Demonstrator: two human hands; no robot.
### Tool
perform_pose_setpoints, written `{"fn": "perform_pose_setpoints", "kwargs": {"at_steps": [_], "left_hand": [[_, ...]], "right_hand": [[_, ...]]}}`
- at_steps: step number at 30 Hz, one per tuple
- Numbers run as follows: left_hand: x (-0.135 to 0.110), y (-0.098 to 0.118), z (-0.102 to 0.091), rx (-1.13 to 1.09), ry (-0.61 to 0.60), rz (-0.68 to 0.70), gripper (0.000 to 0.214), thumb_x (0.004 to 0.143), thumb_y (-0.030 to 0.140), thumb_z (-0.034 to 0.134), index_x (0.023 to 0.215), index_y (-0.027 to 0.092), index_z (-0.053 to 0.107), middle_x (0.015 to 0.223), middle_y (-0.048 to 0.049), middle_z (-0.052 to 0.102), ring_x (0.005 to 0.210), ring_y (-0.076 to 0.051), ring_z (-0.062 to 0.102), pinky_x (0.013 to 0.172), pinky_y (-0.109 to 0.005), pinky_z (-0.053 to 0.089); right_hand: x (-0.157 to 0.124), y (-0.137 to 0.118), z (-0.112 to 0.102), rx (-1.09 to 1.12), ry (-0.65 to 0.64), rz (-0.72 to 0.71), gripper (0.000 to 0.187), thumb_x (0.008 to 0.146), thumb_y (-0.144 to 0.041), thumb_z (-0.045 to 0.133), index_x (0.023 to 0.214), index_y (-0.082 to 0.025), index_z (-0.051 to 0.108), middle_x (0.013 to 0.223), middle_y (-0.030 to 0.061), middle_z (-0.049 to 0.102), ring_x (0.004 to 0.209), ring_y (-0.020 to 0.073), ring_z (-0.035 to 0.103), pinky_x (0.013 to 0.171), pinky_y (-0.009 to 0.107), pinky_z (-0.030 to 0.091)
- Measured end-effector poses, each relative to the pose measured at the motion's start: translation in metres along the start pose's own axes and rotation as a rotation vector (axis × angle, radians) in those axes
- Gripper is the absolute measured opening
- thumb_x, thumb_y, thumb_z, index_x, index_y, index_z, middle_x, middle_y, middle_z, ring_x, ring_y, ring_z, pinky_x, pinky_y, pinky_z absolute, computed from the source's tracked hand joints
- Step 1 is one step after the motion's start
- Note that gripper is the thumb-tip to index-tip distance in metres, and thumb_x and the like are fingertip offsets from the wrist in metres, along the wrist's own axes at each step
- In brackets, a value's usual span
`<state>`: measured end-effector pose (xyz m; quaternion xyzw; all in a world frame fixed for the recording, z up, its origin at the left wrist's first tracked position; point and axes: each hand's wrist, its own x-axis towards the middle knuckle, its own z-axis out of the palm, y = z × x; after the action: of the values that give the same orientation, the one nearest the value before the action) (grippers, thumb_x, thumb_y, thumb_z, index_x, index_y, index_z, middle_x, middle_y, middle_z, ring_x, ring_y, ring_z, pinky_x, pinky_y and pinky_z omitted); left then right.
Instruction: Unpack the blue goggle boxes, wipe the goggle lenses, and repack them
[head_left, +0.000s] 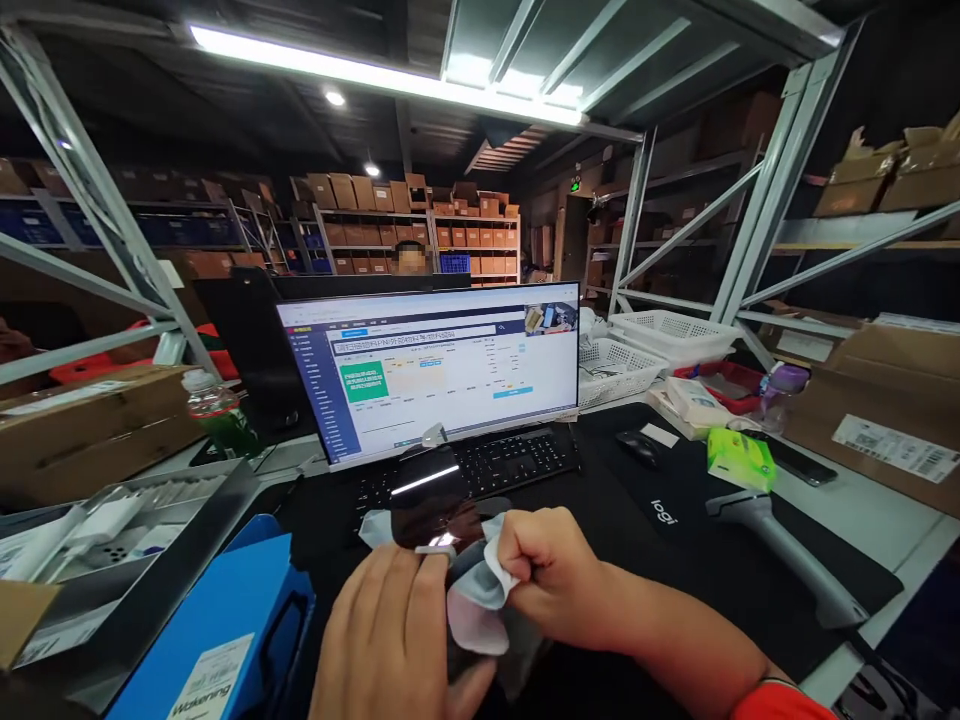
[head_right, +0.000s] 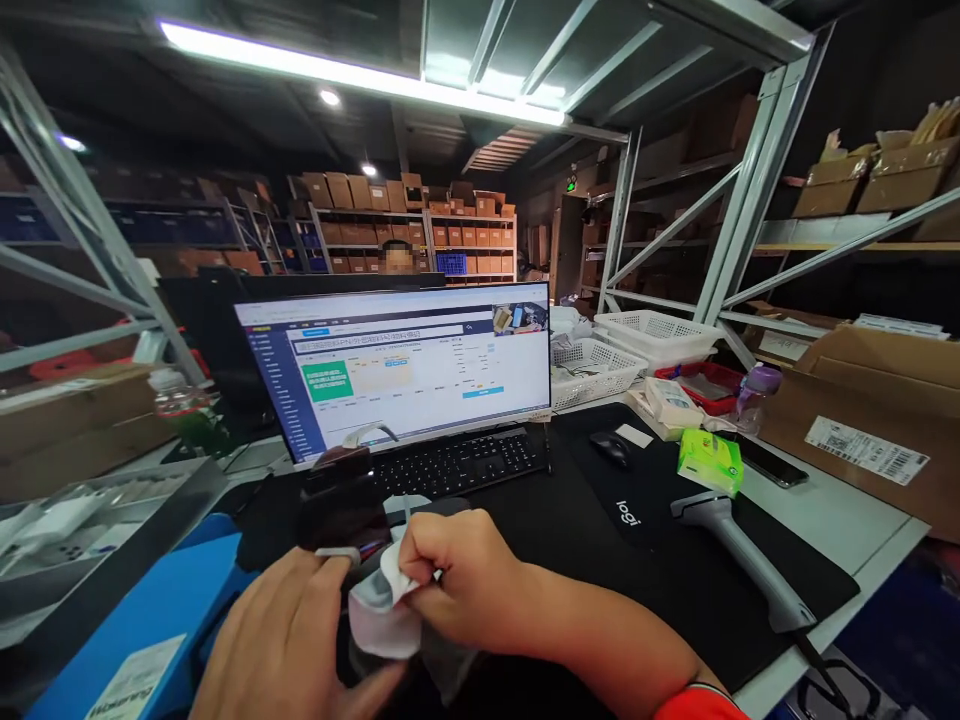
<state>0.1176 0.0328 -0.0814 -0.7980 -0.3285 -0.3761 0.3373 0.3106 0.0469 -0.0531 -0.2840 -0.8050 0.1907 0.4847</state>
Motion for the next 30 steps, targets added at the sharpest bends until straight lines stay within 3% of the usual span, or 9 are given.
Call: {"fn": "perform_pose_setpoints", "kwargs": {"at_steps": [3,8,10,15,17,22,25,30], "left_hand": [[0.004,0.007,0.001,-0.006,0.023,-0.049,0.038,0.095,0.033,0.051,0.107,-0.002,0.059,0.107,-0.026,0.057,0.104,-0.04,0.055,0.094,-0.055,0.043],[0.005,-0.003,0.003,-0.076,-0.002,-0.022,0.024,0.092,0.014,0.049,0.113,0.005,0.058,0.117,-0.0231,0.057,0.113,-0.037,0.054,0.102,-0.053,0.04],[0.003,-0.01,0.003,-0.137,-0.058,-0.008,0.032,0.091,0.009,0.047,0.121,0.01,0.057,0.126,-0.0209,0.055,0.12,-0.034,0.052,0.103,-0.049,0.043],[-0.001,-0.019,0.005,-0.398,-0.182,0.048,0.039,0.093,0.012,0.051,0.131,0.02,0.056,0.14,-0.0159,0.051,0.129,-0.026,0.053,0.101,-0.037,0.053],[-0.002,-0.017,0.009,-0.4,-0.159,0.073,0.037,0.093,0.012,0.052,0.129,0.02,0.057,0.138,-0.0166,0.054,0.127,-0.028,0.056,0.098,-0.038,0.056],[-0.007,-0.005,0.021,-0.266,-0.084,-0.047,0.034,0.097,0.028,0.051,0.126,0.011,0.056,0.119,-0.0215,0.065,0.103,-0.031,0.07,0.072,-0.037,0.064],[-0.011,0.002,0.022,-0.166,0.028,-0.072,0.033,0.091,0.018,0.059,0.122,0.007,0.057,0.112,-0.0247,0.068,0.097,-0.033,0.072,0.069,-0.039,0.064],[-0.016,0.008,0.021,-0.225,0.117,-0.109,0.041,0.079,0.002,0.068,0.118,0.014,0.06,0.106,-0.021,0.073,0.095,-0.032,0.074,0.066,-0.037,0.064]], "right_hand": [[-0.003,0.0,0.005,-0.034,0.07,-0.107,0.027,0.067,-0.006,0.051,0.066,-0.023,0.031,0.058,-0.0081,0.037,0.048,0.0069,0.031,0.047,0.02,0.026],[-0.007,-0.001,0.005,-0.183,0.15,-0.272,0.028,0.07,-0.006,0.054,0.064,-0.023,0.032,0.054,-0.0086,0.034,0.048,0.0082,0.028,0.048,0.023,0.024],[-0.006,-0.004,0.003,-0.149,0.196,-0.203,0.03,0.073,-0.008,0.055,0.062,-0.022,0.031,0.053,-0.0084,0.033,0.047,0.008,0.027,0.047,0.023,0.024],[0.005,-0.012,-0.011,0.293,0.484,0.381,0.053,0.075,-0.029,0.077,0.061,-0.023,0.026,0.055,-0.0092,0.034,0.048,0.006,0.027,0.045,0.02,0.026],[0.011,-0.012,-0.016,0.461,0.53,0.49,0.057,0.072,-0.036,0.081,0.064,-0.024,0.026,0.056,-0.0095,0.036,0.049,0.0061,0.029,0.045,0.019,0.028],[0.012,-0.01,0.003,0.515,0.615,0.493,0.053,0.069,-0.031,0.081,0.064,-0.023,0.029,0.059,-0.0095,0.034,0.053,0.0065,0.027,0.048,0.019,0.027],[0.004,-0.01,0.031,0.546,0.58,0.476,0.053,0.064,-0.026,0.082,0.061,-0.023,0.029,0.057,-0.0094,0.034,0.053,0.0071,0.026,0.048,0.02,0.026],[-0.004,-0.008,0.063,0.582,0.673,0.365,0.058,0.055,-0.019,0.086,0.057,-0.021,0.029,0.066,-0.0056,0.044,0.059,0.0086,0.037,0.054,0.022,0.031]]}}
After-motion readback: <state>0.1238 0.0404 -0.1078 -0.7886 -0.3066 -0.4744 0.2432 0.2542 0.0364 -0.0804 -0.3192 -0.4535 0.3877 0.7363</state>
